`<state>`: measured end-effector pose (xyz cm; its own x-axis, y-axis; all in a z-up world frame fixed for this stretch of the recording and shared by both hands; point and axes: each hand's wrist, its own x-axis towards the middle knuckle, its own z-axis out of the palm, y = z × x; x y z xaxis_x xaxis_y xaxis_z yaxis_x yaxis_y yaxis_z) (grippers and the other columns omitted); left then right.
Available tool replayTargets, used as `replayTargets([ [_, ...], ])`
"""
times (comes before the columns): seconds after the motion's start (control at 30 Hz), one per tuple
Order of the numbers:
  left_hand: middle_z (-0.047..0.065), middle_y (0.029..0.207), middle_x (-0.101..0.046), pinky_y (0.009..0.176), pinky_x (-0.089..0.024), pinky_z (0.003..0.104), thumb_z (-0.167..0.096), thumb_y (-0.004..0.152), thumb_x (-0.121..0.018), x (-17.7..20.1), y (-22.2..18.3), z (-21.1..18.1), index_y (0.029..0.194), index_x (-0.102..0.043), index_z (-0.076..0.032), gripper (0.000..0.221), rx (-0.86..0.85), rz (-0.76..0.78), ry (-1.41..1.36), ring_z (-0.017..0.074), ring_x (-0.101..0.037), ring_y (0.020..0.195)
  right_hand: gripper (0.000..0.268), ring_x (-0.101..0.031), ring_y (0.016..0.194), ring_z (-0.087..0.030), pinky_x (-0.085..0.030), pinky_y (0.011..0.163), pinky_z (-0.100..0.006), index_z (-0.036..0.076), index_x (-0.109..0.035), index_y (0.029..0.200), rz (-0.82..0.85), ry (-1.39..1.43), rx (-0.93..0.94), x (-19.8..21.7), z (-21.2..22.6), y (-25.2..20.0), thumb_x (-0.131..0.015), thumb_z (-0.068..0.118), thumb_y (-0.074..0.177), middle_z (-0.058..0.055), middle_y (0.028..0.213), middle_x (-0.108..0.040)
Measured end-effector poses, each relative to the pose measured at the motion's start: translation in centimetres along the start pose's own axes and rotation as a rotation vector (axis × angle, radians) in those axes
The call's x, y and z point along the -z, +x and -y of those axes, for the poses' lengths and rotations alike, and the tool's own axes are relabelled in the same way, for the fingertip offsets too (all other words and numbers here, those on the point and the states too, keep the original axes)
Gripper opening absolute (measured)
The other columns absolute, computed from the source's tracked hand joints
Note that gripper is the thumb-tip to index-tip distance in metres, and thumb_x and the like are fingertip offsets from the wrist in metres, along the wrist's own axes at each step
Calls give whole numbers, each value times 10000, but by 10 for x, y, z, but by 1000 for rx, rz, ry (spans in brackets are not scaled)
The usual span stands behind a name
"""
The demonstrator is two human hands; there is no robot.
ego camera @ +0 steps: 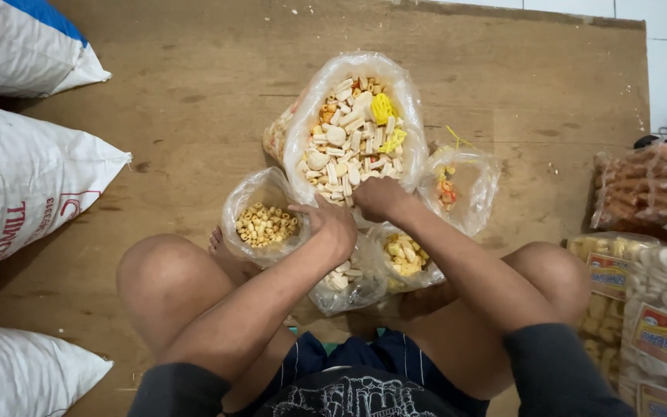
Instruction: A person sitting on the floor manually sorts and mixes different types of snacks into plastic bags.
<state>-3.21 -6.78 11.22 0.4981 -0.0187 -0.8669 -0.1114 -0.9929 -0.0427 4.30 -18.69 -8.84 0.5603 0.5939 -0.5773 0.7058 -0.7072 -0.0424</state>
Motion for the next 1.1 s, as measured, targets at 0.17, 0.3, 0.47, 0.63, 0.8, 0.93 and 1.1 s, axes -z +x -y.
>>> replayTargets([
  [0.17, 248, 1643, -334, 890, -244, 975, -6, 1059, -267, 3, -12, 4, 1513, -469, -70, 501, -25, -17, 33, 460, -128, 1579, 409, -704, 1102, -400, -589, 864, -582, 174, -724, 1210, -95, 145, 22, 59, -1, -26, -584, 14, 861, -153, 1137, -734],
  [0.3, 214, 1633, -371, 874, -234, 984, -35, 1062, -285, -5, 3, 1, 1492, -502, -81, 484, -10, -28, 10, 437, -128, 1584, 678, -565, 1289, -505, -524, 1001, -643, 65, -550, 1455, -185, 400, 15, 136, -3, -63, -579, -88, 795, -238, 1522, -507],
  [0.47, 216, 1628, -378, 866, -240, 985, -26, 1058, -292, -5, 1, 2, 1490, -503, -72, 483, -24, -36, 8, 450, -126, 1581, 449, -620, 1235, -440, -551, 983, -579, 91, -677, 1304, -216, 443, -67, 103, -33, -32, -550, 9, 881, -182, 1338, -658],
  [0.63, 214, 1630, -376, 876, -225, 985, -33, 1057, -298, -2, -3, 3, 1486, -504, -64, 476, -30, -32, 2, 451, -125, 1583, 314, -679, 1128, -363, -603, 881, -508, 187, -756, 1150, -240, 337, -145, 78, -42, -18, -593, 110, 892, -112, 1158, -711],
  [0.8, 221, 1647, -345, 895, -230, 977, -31, 1065, -279, -1, -5, 5, 1507, -483, -72, 489, -34, -13, 28, 454, -133, 1579, 176, -562, 1054, -302, -530, 832, -439, 308, -812, 932, -306, -102, -154, 44, -33, -15, -671, 241, 850, -47, 1047, -589],
  [0.93, 232, 1644, -343, 877, -229, 991, -18, 1053, -274, -2, -2, 5, 1501, -489, -77, 500, -54, -4, 55, 482, -125, 1573, 171, -495, 1079, -305, -486, 858, -469, 285, -813, 992, -352, -153, -180, 41, -21, -21, -719, 324, 855, -50, 1092, -509],
  [1.1, 203, 1620, -401, 882, -236, 983, -56, 1061, -317, -3, -1, 3, 1479, -526, -99, 469, -52, -31, 73, 468, -172, 1566, 205, -475, 1105, -272, -400, 874, -444, 383, -781, 980, -386, -224, -181, 41, -10, -27, -603, 295, 930, 4, 1164, -477],
])
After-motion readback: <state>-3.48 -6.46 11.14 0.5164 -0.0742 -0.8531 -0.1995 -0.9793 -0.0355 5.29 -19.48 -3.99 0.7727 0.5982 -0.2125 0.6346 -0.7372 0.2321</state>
